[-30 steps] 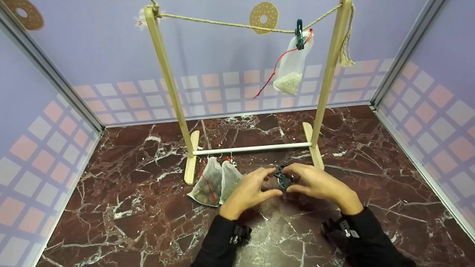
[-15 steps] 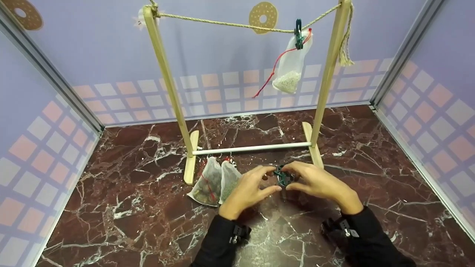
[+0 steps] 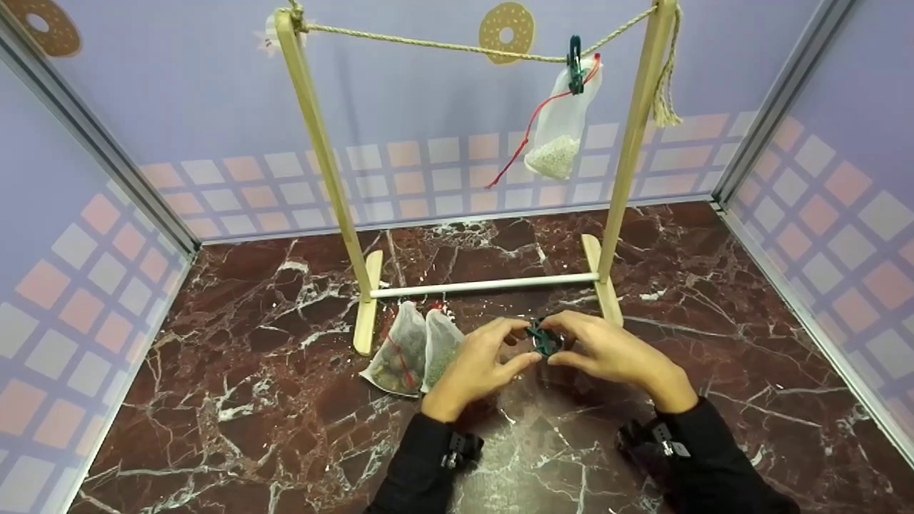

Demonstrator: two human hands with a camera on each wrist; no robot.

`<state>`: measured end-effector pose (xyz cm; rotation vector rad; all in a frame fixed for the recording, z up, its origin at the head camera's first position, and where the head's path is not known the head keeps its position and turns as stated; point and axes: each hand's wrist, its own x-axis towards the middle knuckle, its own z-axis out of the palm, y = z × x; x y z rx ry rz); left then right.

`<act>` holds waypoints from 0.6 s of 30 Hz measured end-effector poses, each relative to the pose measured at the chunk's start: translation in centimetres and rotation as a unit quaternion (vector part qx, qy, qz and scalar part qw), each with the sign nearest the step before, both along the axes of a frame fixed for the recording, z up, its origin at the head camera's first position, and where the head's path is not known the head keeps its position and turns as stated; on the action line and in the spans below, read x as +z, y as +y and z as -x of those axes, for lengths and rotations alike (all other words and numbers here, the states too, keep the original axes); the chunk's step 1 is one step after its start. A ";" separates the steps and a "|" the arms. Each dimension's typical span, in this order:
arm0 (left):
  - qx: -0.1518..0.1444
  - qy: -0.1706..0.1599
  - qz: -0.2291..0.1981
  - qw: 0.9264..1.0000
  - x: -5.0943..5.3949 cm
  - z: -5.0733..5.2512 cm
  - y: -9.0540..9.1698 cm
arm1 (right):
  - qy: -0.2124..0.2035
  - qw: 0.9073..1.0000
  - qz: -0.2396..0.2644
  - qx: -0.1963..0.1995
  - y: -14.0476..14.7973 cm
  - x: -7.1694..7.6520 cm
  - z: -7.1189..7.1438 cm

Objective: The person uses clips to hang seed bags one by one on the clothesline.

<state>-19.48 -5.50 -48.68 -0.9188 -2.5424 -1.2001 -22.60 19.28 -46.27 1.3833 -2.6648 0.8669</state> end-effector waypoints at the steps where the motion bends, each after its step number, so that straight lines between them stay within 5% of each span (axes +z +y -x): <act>1: 0.000 0.001 -0.001 1.000 0.0 0.0 0.0 | -0.001 1.000 0.000 0.000 0.0 0.0 0.0; 18: 0.008 0.031 -0.036 0.999 0.4 0.2 -1.1 | -0.005 1.000 0.010 -0.009 -0.2 0.1 0.0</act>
